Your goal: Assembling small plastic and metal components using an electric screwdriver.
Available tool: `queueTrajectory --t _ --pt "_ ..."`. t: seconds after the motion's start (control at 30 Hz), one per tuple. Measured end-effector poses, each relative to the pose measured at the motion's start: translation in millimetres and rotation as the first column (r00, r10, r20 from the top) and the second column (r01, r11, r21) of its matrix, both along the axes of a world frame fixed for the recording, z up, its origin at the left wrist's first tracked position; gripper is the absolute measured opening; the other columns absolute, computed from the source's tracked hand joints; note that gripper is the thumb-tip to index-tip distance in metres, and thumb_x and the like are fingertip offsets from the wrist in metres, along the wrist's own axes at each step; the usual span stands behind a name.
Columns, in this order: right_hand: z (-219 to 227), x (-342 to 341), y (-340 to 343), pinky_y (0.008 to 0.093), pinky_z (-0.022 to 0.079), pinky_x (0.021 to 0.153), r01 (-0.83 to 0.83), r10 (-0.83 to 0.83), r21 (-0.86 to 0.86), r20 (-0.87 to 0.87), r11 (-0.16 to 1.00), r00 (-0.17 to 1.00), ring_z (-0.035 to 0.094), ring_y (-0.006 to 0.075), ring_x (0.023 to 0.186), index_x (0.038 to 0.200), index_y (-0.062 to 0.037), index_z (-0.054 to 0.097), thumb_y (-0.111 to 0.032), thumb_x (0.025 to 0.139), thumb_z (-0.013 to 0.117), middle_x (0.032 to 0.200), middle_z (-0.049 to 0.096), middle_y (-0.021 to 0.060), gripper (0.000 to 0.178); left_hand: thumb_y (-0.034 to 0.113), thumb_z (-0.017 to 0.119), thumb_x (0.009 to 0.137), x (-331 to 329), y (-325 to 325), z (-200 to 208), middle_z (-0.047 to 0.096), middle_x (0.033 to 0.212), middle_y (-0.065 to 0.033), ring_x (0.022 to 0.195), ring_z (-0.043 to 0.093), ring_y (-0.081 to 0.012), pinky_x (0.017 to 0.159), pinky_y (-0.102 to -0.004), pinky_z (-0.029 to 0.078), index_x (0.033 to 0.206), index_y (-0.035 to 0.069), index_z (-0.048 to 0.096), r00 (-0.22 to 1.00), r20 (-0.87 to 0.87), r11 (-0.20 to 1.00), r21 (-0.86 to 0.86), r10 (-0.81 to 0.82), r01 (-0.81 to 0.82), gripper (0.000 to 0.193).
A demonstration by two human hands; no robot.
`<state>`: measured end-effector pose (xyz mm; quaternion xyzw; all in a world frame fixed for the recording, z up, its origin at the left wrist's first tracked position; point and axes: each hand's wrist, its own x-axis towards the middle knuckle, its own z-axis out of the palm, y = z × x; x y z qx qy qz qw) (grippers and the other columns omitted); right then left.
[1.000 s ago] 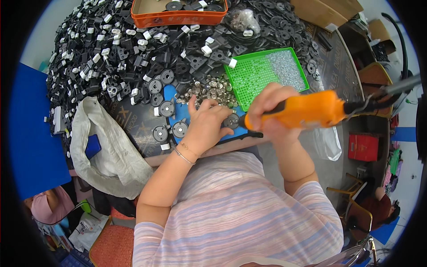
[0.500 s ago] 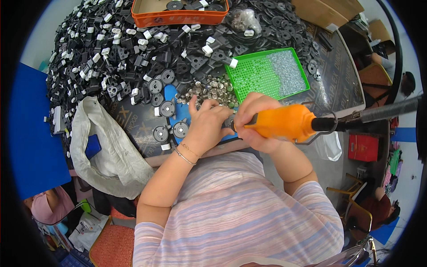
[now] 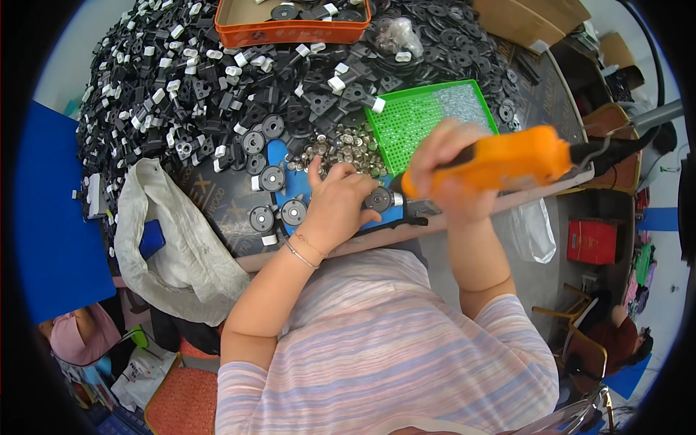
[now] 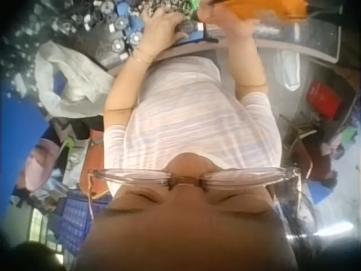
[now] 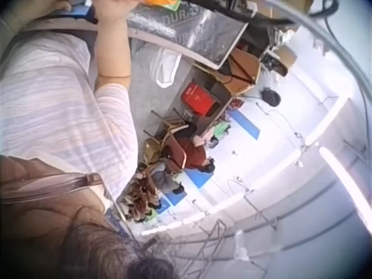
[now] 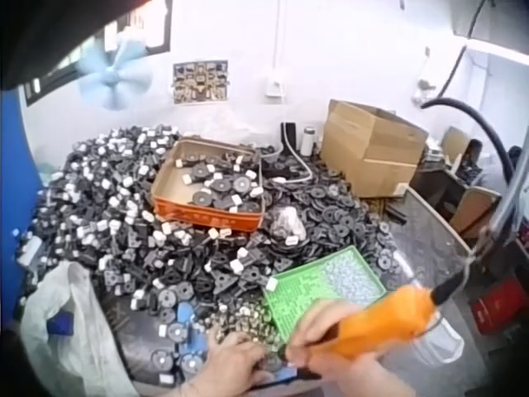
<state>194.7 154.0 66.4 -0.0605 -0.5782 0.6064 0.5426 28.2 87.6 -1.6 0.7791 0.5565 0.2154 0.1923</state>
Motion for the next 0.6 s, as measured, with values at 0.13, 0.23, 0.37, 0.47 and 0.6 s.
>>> queueTrajectory --t 0.13,0.23,0.37,0.47,0.6 --pt "-18.1 15.1 25.9 0.0287 0.048 0.061 0.377 -0.377 0.023 0.035 0.926 0.925 0.056 0.0177 0.064 0.098 -0.0007 0.051 -0.001 0.079 0.063 0.089 0.053 0.0113 0.023 0.031 0.077 0.063 2.9 -3.3 0.4 0.063 0.099 0.0026 0.108 0.049 -0.0208 0.104 -0.0582 0.014 0.103 0.015 0.065 0.999 -0.053 0.999 0.033 0.01 -0.008 0.045" --pt "-32.3 13.7 32.1 0.0285 0.049 0.062 0.433 -0.433 0.024 0.09 0.901 0.897 0.057 0.0173 0.066 0.098 0.0 0.051 0.006 0.078 0.059 0.091 0.055 0.012 0.023 0.032 0.077 0.063 8.8 -8.8 -1.7 0.061 0.104 0.0021 0.109 0.048 -0.0212 0.103 -0.0576 0.015 0.105 0.015 0.065 0.995 -0.08 0.994 0.093 0.056 -0.048 0.047" --pt "-38.6 9.9 33.8 0.0272 0.049 0.06 0.443 -0.443 0.027 0.1 0.896 0.891 0.058 0.0166 0.066 0.099 0.0 0.051 0.006 0.078 0.059 0.089 0.056 0.0118 0.023 0.031 0.077 0.063 13.3 -12.2 -1.3 0.059 0.106 0.0007 0.11 0.048 -0.0225 0.102 -0.0575 0.016 0.106 0.014 0.064 0.991 -0.078 0.984 0.146 0.112 -0.1 0.047" --pt "-38.4 8.5 35.4 0.0267 0.049 0.06 0.449 -0.449 0.029 0.095 0.893 0.888 0.058 0.0162 0.065 0.099 0.0 0.051 0.006 0.078 0.059 0.089 0.056 0.0117 0.023 0.031 0.077 0.064 13.5 -12.6 -1.4 0.059 0.104 0.0004 0.11 0.048 -0.0226 0.102 -0.0574 0.017 0.107 0.014 0.064 0.989 -0.093 0.984 0.15 0.113 -0.098 0.048" --pt "-39.3 9.4 36.9 0.0264 0.049 0.059 0.448 -0.447 0.018 0.095 0.894 0.889 0.058 0.0156 0.064 0.098 0.0 0.051 0.005 0.079 0.06 0.089 0.056 0.0115 0.022 0.032 0.077 0.064 14.0 -12.7 -1.7 0.059 0.105 0.0 0.11 0.048 -0.0225 0.102 -0.0573 0.016 0.108 0.014 0.063 0.987 -0.109 0.984 0.15 0.116 -0.099 0.049"
